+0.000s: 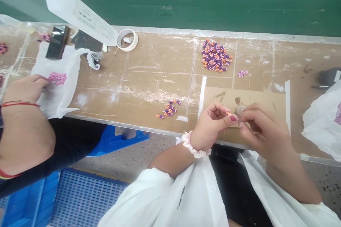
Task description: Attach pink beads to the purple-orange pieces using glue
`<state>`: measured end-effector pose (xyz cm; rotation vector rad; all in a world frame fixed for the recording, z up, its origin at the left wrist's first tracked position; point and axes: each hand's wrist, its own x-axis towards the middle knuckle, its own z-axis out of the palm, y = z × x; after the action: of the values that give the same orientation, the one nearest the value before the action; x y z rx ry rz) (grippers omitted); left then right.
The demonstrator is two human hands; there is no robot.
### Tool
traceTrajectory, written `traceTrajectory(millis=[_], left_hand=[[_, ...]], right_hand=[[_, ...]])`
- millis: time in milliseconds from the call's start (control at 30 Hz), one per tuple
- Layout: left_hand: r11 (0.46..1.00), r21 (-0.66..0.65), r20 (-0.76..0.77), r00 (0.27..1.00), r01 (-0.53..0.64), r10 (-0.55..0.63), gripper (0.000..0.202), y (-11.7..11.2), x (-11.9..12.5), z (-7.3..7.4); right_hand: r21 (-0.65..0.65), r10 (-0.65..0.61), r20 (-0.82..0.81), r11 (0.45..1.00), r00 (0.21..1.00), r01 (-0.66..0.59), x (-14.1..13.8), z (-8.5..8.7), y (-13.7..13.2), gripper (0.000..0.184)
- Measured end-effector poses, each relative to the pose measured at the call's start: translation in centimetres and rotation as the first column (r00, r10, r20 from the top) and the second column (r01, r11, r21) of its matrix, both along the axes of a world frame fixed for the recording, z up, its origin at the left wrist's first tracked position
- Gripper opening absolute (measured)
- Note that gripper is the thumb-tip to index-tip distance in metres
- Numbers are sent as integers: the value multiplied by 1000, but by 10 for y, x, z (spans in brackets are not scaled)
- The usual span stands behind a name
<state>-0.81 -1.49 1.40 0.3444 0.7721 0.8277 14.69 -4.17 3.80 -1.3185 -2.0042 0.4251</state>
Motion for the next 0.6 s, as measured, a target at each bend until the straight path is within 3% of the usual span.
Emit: traceTrajectory(millis=[600], left_hand=[[998,47,-10,999,46,-45,44,0,0,9]], right_hand=[[-117,-41,-106,993,993,28,-3,6,-3,18]])
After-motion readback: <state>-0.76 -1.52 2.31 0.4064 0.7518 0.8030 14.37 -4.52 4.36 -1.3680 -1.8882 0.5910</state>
